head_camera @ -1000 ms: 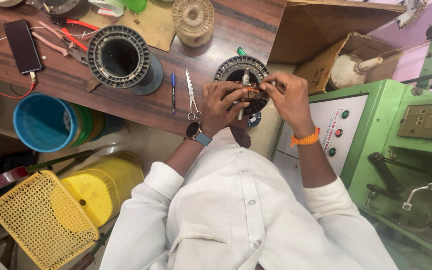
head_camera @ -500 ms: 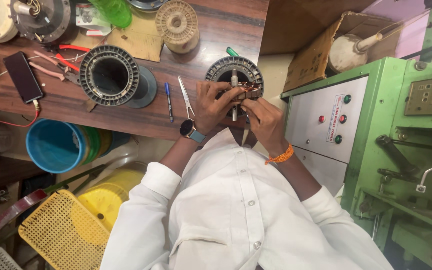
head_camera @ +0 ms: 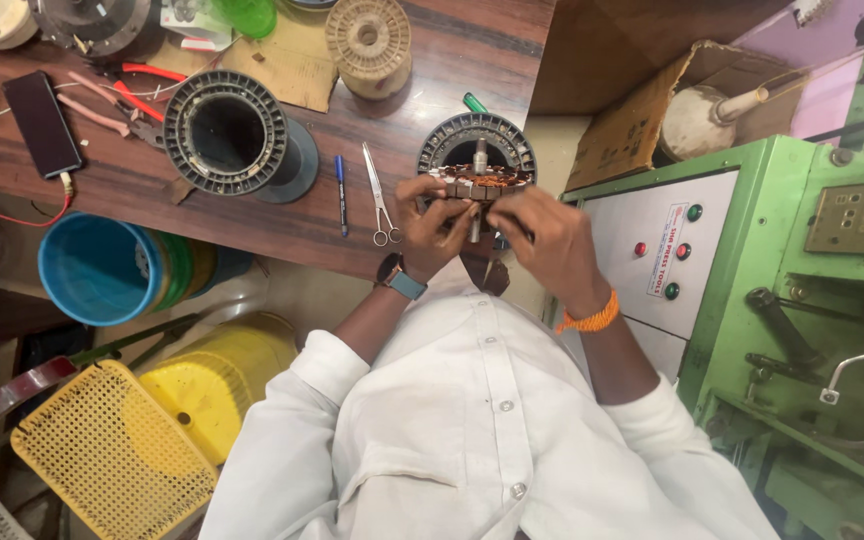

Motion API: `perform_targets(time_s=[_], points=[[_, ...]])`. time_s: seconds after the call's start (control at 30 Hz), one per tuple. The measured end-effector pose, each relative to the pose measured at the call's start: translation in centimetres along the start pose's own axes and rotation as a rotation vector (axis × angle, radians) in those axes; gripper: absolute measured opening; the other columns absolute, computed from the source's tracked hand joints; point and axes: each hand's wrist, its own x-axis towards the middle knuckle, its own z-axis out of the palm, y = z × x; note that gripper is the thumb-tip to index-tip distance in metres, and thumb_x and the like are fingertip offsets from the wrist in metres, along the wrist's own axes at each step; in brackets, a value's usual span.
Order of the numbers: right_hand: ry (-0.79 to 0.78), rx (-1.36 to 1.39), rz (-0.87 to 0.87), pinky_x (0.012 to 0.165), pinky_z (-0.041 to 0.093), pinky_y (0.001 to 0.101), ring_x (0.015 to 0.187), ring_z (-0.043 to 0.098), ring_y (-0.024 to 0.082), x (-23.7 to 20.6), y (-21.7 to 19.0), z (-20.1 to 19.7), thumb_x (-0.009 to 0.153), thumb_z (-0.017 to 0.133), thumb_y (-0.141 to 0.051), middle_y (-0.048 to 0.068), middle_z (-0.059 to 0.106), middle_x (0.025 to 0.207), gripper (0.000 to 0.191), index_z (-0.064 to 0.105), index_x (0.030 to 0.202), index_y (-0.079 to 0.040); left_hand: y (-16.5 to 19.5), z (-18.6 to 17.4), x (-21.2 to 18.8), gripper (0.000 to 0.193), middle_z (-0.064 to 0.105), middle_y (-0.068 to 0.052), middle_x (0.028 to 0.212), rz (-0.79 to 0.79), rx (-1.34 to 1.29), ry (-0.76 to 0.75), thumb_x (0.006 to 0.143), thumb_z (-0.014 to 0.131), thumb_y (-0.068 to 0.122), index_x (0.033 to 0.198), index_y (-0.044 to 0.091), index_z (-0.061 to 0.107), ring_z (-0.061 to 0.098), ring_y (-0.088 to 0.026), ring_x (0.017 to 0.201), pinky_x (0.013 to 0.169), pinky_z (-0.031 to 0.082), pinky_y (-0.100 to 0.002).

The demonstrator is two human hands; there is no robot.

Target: The person works on an electric motor armature at a workbench, holding the rotor and fitting copper winding components onto it by hand, turning the armature to reach different sides. Near the end they pick up a green-handled screwdriver and work on the armature with it.

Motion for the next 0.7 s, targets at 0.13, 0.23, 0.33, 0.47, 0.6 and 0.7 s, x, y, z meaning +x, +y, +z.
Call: perform_targets(time_s=[0.13,0.23,0.33,0.47,0.6,0.7], points=[[-0.01,0.007,0.049,0.067,0.054,0.038,0.077,0.069,0.03,3.1,0.6,0.3,0.092,0.078,-0.007,0.014,0.069,0.09,0.013,0.071,0.099,0.0,1.1,0.2,-0.6,0.012,0.048,-0.013,0.125,-0.11,-0.017,0.047,0.084,0.081,0.008,0.085,0.005,0.069,0.049,-0.027,0.116,0.095,0.048,-0.038],[-0.075,0.037,0.1,0.066,0.054,0.0368,0.075,0.07,0.025,4.9,1.8,1.0,0.092,0.078,-0.008,0.013,0.072,0.091,0.012,0.073,0.1,-0.001,1.7,0.2,-0.6,0.012,0.05,-0.012,0.128,-0.135,0.023,0.072,0.082,0.08,0.007,0.083,0.006,0.068,0.048,-0.029,0.119,0.102,0.045,-0.041],[-0.13,0.103,0.199,0.063,0.053,0.0345,0.071,0.07,0.021,6.1,3.1,1.6,0.091,0.079,-0.008,0.013,0.074,0.088,0.012,0.075,0.1,-0.002,1.5,0.2,-0.4,0.015,0.058,-0.008,0.13,-0.118,0.091,0.044,0.081,0.081,0.008,0.083,0.007,0.066,0.05,-0.028,0.122,0.106,0.041,-0.043],[-0.104,0.127,0.227,0.064,0.053,0.0307,0.07,0.07,0.017,5.7,4.3,1.3,0.09,0.079,-0.008,0.013,0.073,0.085,0.014,0.075,0.101,-0.001,0.9,0.0,0.2,0.021,0.065,0.0,0.132,-0.034,0.116,-0.034,0.087,0.083,0.014,0.094,0.011,0.064,0.055,-0.024,0.13,0.11,0.039,-0.044],[-0.089,0.071,0.4,0.057,0.044,0.0365,0.061,0.056,0.022,3.3,4.7,-0.5,0.091,0.08,-0.006,0.015,0.067,0.075,0.014,0.075,0.102,0.001,0.6,-0.8,1.5,0.038,0.063,0.004,0.127,0.127,0.199,-0.08,0.086,0.087,0.026,0.119,0.019,0.07,0.057,-0.022,0.12,0.103,0.039,-0.042],[-0.036,0.117,0.344,0.057,0.047,0.0356,0.064,0.058,0.018,0.6,4.0,-1.1,0.091,0.077,-0.003,0.014,0.069,0.083,0.012,0.074,0.102,0.0,0.5,-1.9,2.7,0.061,0.059,0.001,0.114,0.242,0.141,-0.198,0.072,0.085,0.046,0.128,0.026,0.068,0.053,-0.026,0.102,0.09,0.039,-0.043]])
